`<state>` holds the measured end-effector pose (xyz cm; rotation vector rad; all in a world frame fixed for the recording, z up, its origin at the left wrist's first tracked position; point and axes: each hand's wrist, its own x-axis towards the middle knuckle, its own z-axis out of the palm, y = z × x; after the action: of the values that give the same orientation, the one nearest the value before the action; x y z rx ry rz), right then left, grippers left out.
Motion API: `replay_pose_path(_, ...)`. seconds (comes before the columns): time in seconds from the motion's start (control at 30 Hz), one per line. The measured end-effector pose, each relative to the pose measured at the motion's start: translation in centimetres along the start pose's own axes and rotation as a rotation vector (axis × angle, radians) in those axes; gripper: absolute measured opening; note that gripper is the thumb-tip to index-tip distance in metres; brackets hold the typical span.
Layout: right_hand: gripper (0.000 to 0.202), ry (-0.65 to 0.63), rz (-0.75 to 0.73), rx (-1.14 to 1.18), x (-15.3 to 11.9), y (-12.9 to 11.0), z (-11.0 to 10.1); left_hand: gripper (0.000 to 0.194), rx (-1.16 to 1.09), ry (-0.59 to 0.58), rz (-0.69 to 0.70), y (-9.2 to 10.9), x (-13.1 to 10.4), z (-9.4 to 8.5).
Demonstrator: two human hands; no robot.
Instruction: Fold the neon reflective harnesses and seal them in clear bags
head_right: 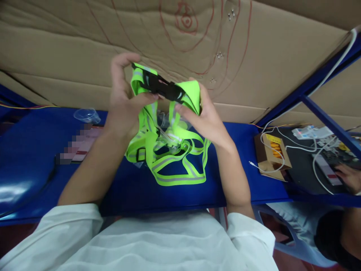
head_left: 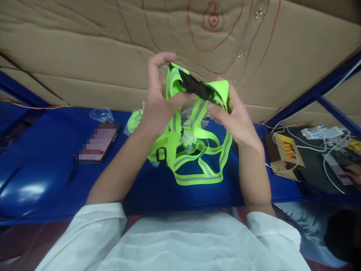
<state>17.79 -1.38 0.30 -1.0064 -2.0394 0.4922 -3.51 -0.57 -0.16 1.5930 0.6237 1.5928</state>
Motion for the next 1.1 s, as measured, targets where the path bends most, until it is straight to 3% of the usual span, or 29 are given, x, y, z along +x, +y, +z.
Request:
replay_pose_path(0.1,0.075,-0.161,0.065,0.331,-0.1,0.0,-0.9,0.067,-0.232,-0.050,-0.010,0.0,0.3,0.1)
replay_pose_path(0.3,0.068,-0.248,0.165,0.667,0.0,1.2,-1.4,0.071,-0.370,-0.080,-0.176,0.3,0.1,-0.4)
replay_pose_path(0.37,0.065,-0.312,0.131,0.693,0.1,1.6,-1.2,0.083,-0.425,-0.166,-0.147,0.6,-0.3,-0.4)
replay_pose_path(0.5,0.055,-0.348,0.022,0.696,0.0,1.7,-1.0,0.127,-0.438,-0.408,-0.115,1.5,-1.2,-0.7)
replay_pose_path(0.57,0.046,-0.335,-0.023,0.753,-0.1,1.3,-1.1,0.133,-0.407,-0.522,-0.111,1.8,-1.5,-0.9)
replay_pose_path(0.63,0.040,-0.341,-0.056,0.866,-0.3,0.8,-1.1,0.129,-0.371,-0.533,-0.116,1.8,-1.5,-1.0)
replay_pose_path(0.8,0.039,-0.306,0.011,1.016,-0.4,0.0,-0.7,0.111,-0.369,-0.353,-0.260,0.0,-1.1,0.1)
replay_pose_path(0.87,0.044,-0.214,0.033,0.994,-0.2,0.1,-0.5,0.094,-0.368,-0.360,-0.369,-0.9,-1.0,0.6)
replay_pose_path(0.97,0.048,-0.082,0.061,0.934,-0.1,0.4,-0.8,0.071,-0.353,-0.460,-0.486,-1.7,-1.0,1.0)
replay_pose_path(1.03,0.051,-0.007,0.086,0.869,-0.1,0.6,-1.1,0.060,-0.376,-0.504,-0.505,-1.6,-1.2,1.2)
replay_pose_path(1.1,0.049,0.052,0.110,0.805,-0.1,0.5,-1.2,0.047,-0.374,-0.476,-0.463,-1.0,-1.4,1.4)
